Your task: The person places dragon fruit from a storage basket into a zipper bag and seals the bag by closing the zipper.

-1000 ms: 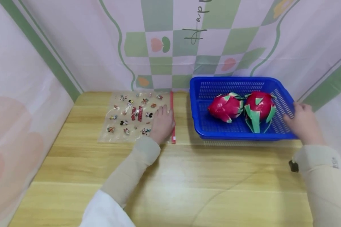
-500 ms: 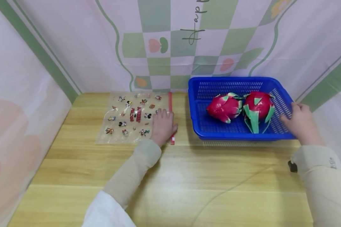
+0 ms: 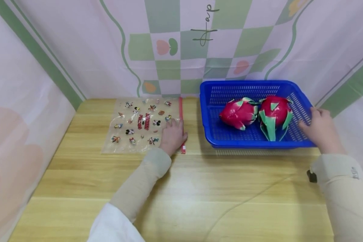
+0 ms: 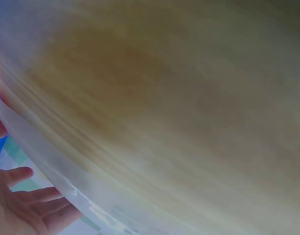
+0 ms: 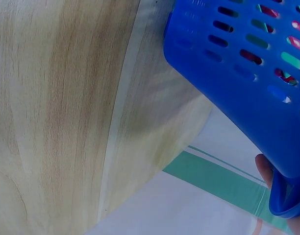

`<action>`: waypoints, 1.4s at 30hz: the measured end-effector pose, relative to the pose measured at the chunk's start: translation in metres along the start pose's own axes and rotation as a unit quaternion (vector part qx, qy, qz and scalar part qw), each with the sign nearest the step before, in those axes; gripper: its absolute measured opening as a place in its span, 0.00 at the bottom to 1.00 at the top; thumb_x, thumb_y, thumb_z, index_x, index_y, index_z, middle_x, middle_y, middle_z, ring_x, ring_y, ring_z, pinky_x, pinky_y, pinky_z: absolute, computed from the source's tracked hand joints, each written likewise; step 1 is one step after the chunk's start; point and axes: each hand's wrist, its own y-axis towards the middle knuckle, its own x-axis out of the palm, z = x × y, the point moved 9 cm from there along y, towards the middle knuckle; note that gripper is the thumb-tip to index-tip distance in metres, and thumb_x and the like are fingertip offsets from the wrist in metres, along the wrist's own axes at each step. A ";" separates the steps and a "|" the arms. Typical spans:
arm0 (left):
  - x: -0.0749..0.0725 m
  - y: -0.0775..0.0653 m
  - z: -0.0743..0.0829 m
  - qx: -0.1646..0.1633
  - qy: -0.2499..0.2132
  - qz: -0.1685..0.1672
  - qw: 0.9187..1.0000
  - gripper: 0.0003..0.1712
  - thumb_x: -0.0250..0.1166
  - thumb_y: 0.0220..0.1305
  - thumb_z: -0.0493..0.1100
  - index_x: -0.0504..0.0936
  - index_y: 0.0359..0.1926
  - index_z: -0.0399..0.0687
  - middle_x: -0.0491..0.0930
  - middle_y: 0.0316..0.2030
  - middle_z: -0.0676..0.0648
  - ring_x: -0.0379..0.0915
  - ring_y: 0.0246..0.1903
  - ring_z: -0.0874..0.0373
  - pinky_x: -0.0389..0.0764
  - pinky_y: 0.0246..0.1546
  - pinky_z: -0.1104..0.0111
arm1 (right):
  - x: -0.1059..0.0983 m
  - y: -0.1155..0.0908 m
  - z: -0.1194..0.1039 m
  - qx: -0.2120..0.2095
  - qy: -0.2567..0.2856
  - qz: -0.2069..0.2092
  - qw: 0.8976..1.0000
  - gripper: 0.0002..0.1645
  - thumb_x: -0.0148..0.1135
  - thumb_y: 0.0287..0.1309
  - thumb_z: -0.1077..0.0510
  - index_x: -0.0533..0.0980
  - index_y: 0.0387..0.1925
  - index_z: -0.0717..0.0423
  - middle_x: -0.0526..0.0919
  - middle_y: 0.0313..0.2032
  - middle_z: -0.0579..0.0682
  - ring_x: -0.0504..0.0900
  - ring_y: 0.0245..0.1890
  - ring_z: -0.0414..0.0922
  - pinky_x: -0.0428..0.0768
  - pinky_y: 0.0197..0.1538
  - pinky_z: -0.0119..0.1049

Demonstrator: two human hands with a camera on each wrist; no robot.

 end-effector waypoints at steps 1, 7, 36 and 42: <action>0.000 0.000 0.000 0.001 -0.002 -0.002 1.000 0.35 0.50 0.69 0.59 0.61 0.69 0.45 0.68 0.61 0.32 0.70 0.59 0.39 0.84 0.44 0.58 | 0.000 0.000 0.000 0.001 0.000 -0.001 1.000 0.45 0.43 0.68 0.49 0.39 0.69 0.76 0.42 0.65 0.84 0.48 0.63 0.79 0.50 0.62 0.74; -0.004 0.001 0.002 0.008 -0.002 0.001 1.000 0.28 0.48 0.70 0.50 0.64 0.67 0.46 0.75 0.55 0.35 0.78 0.45 0.46 0.85 0.34 0.62 | -0.002 -0.003 -0.001 0.006 -0.002 -0.006 1.000 0.45 0.43 0.68 0.49 0.38 0.69 0.76 0.41 0.65 0.84 0.48 0.63 0.79 0.50 0.62 0.74; -0.021 -0.010 0.008 -0.021 0.113 0.053 0.992 0.15 0.57 0.64 0.39 0.79 0.49 0.37 0.78 0.38 0.48 0.75 0.29 0.60 0.78 0.23 0.73 | -0.003 -0.005 -0.004 0.012 -0.007 -0.017 1.000 0.45 0.43 0.68 0.49 0.38 0.70 0.76 0.41 0.65 0.84 0.50 0.61 0.80 0.53 0.58 0.76; -0.019 -0.014 0.006 -0.043 0.095 0.031 0.994 0.33 0.57 0.63 0.45 0.65 0.66 0.34 0.69 0.63 0.41 0.74 0.49 0.50 0.79 0.48 0.64 | -0.002 -0.004 -0.002 0.013 -0.008 -0.013 1.000 0.45 0.43 0.68 0.50 0.38 0.70 0.75 0.41 0.65 0.84 0.50 0.60 0.80 0.54 0.57 0.76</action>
